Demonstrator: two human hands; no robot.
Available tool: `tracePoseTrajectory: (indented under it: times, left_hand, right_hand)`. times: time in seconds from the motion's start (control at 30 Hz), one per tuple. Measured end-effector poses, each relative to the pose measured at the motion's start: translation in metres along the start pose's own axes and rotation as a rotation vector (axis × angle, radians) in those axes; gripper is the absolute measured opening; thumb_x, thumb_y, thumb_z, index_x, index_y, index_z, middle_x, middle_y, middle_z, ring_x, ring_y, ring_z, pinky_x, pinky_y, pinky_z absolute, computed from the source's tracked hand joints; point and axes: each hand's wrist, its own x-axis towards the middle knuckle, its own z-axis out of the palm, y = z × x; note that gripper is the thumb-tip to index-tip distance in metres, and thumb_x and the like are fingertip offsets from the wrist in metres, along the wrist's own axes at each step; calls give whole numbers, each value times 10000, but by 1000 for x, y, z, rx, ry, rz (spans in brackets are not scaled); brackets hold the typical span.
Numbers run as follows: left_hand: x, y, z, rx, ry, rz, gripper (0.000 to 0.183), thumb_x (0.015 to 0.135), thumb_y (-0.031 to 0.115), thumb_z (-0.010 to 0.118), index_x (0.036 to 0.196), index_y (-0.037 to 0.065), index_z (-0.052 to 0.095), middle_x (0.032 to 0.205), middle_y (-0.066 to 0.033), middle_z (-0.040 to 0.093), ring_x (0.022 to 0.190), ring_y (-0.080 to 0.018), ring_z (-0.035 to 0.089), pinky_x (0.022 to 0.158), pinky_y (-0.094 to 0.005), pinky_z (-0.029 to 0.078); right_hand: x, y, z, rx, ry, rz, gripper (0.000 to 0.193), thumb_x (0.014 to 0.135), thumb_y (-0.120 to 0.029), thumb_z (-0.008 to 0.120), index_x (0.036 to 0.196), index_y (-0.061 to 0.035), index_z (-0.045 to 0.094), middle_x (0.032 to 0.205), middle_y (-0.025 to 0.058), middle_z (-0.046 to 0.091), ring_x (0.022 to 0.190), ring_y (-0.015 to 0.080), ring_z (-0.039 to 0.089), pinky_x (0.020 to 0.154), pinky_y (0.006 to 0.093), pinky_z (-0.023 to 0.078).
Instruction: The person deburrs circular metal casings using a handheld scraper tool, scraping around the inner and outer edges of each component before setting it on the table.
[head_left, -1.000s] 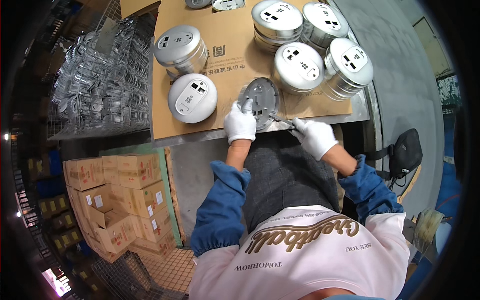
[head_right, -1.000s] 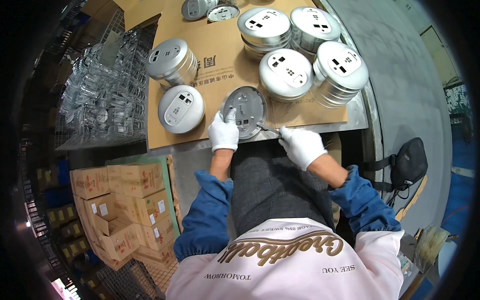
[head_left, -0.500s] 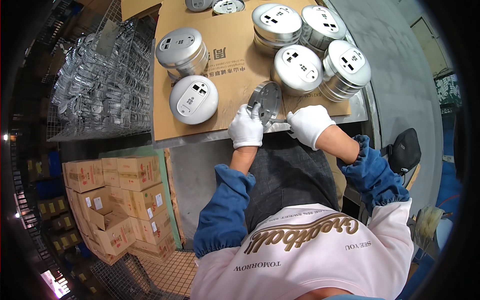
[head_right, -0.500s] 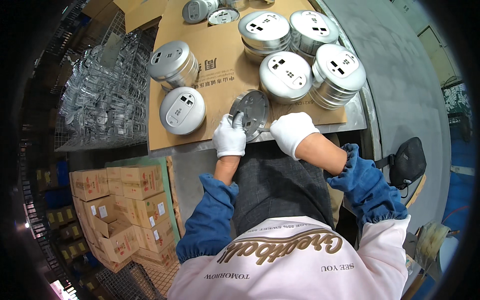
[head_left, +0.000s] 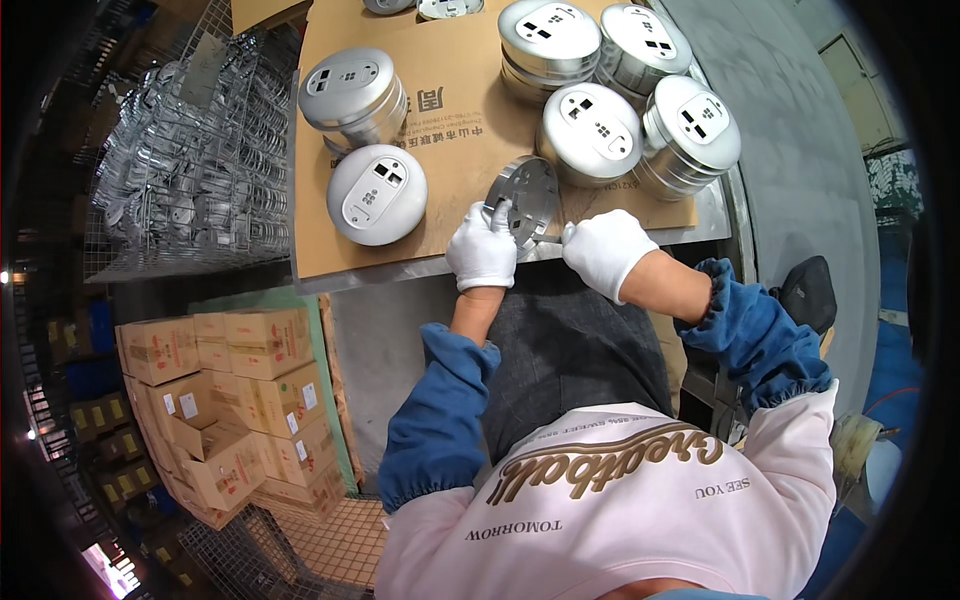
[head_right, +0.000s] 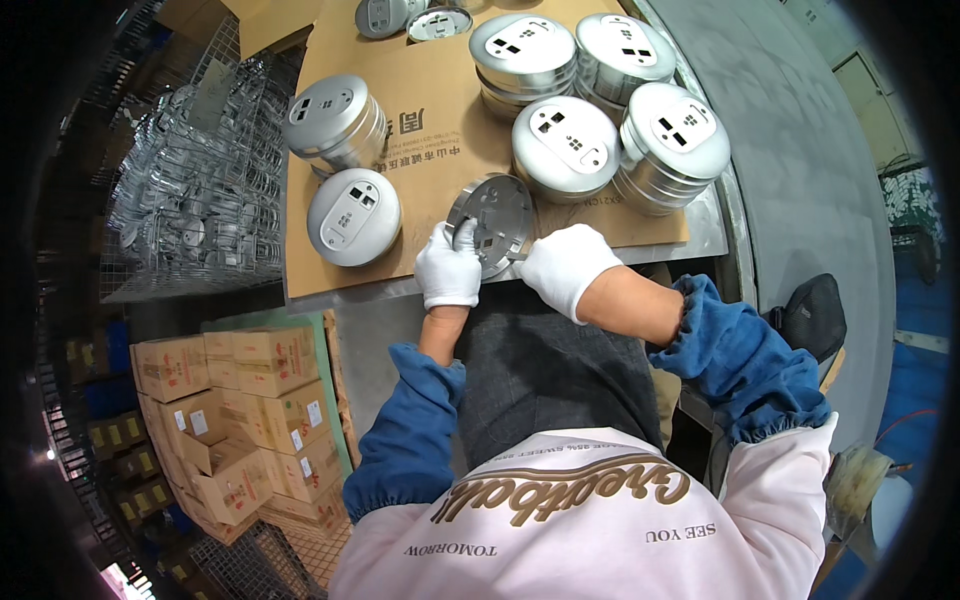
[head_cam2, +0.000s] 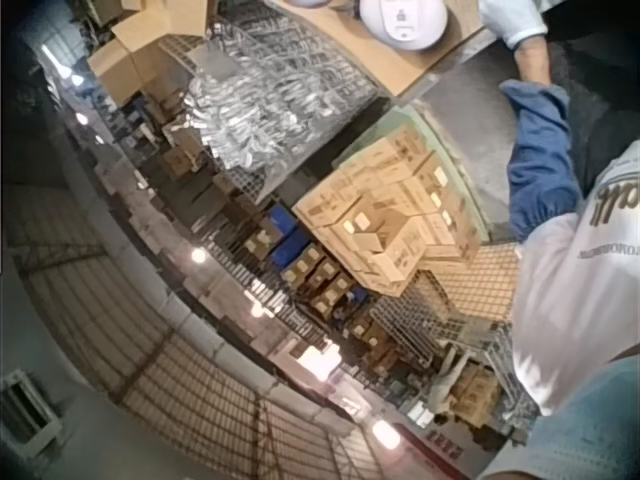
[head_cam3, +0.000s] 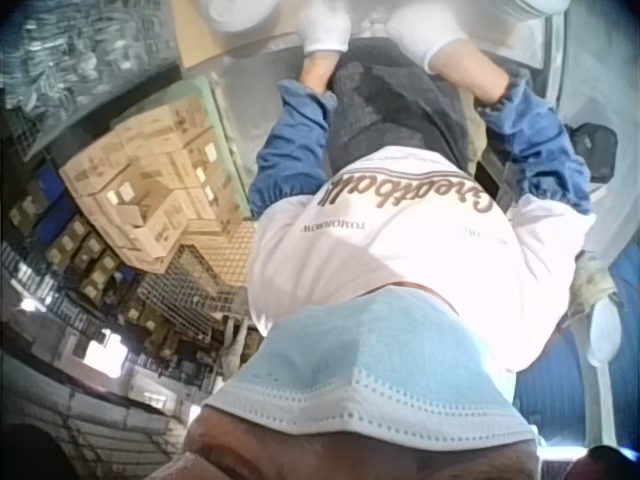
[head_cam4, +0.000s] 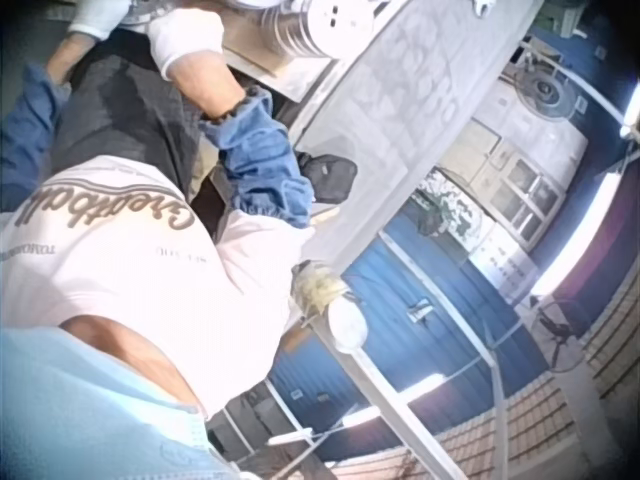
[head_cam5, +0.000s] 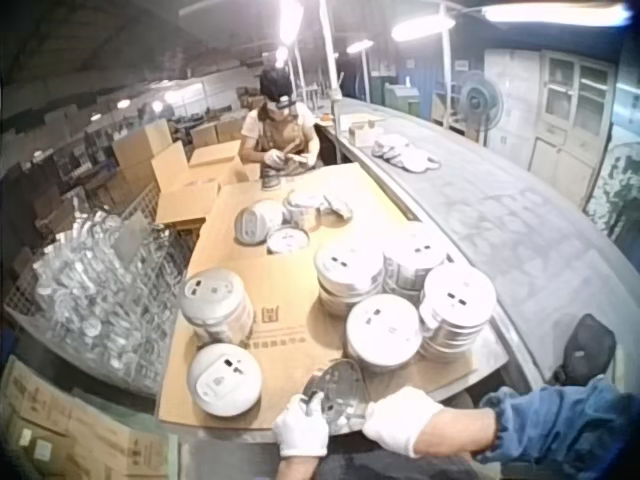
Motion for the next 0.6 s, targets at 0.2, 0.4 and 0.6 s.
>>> tracePoseTrajectory:
  times: [0.2, 0.4, 0.6]
  left_hand:
    - [4, 2, 0, -116, -19, -73, 274, 844, 315, 604, 827, 41, 602, 730, -170, 638, 704, -363, 619, 620, -420, 469]
    - [0, 3, 3, -60, 49, -48, 282, 844, 317, 603, 813, 36, 597, 714, -165, 634, 687, -363, 616, 615, -418, 470]
    - [-5, 7, 1, 31, 34, 64, 312, 849, 365, 587, 832, 53, 593, 704, -146, 627, 668, -350, 613, 605, -419, 469]
  right_hand:
    - [2, 16, 26, 20, 53, -2, 172, 773, -83, 518, 895, 25, 575, 672, 144, 635, 616, 315, 639, 523, 402, 497]
    - [-10, 16, 49, 123, 135, 111, 125, 746, -97, 557, 794, -9, 631, 692, 152, 636, 675, 311, 644, 588, 390, 507]
    - [-11, 22, 18, 185, -19, 90, 174, 763, -193, 589, 820, -40, 649, 724, 165, 644, 706, 323, 642, 623, 399, 511]
